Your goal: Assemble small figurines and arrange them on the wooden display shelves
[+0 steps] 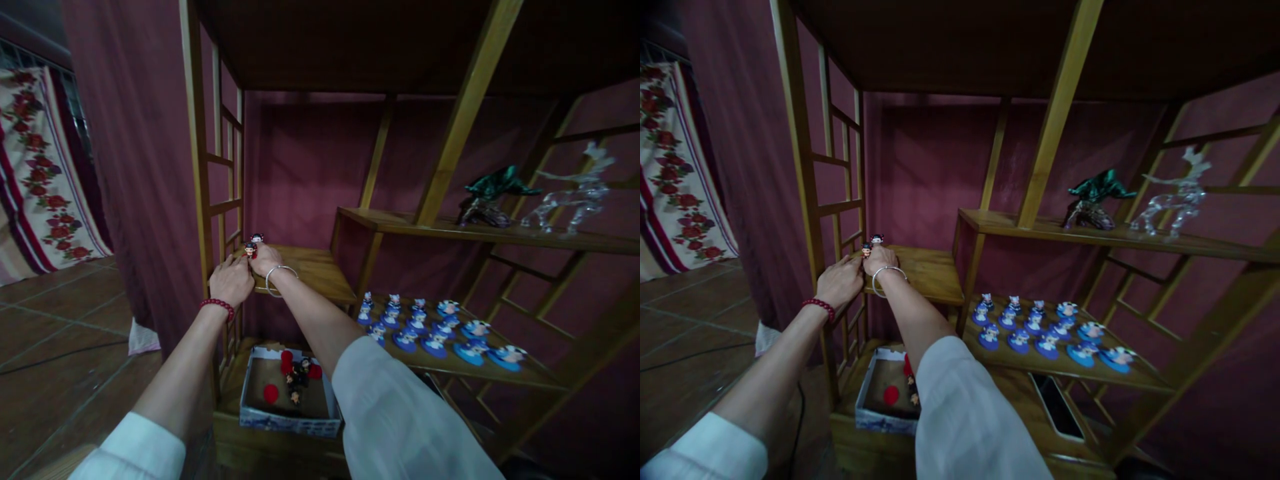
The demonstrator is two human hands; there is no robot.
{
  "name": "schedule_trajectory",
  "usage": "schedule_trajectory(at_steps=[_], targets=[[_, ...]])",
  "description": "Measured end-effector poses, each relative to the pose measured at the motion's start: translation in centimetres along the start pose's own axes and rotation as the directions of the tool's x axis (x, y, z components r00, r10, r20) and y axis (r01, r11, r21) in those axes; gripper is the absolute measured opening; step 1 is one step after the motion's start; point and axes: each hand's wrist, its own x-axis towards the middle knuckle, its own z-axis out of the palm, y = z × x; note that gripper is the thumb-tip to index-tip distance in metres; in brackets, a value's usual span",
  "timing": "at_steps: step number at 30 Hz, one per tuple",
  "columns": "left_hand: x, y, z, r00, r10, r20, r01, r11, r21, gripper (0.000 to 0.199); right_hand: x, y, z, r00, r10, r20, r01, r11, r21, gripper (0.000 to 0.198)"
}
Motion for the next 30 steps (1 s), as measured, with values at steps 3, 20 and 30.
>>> schedule_trajectory(at_steps=[3,20,30], targets=[[0.0,0.0,-0.1,1.0,-0.009,0.006,0.009,1.0,0.004,0.037,-0.2,0.1,0.0,1.0,-0.018,-0.005,0.018,1.0,0.001,0.034],[-1.1,-0.1,0.8,0.976,-0.019,-0.215,-0.001,0.996,-0.093,0.035,-4.5,0.4,-2.5,0.997,-0.055,-0.058,0.064,0.985,0.162,0.038],[-5.7,1.9,4.0,0.804,-0.058,-0.592,-0.205,0.908,-0.366,0.036,-11.5,1.5,-1.9,0.818,-0.492,-0.299,0.558,0.805,0.201,0.036]])
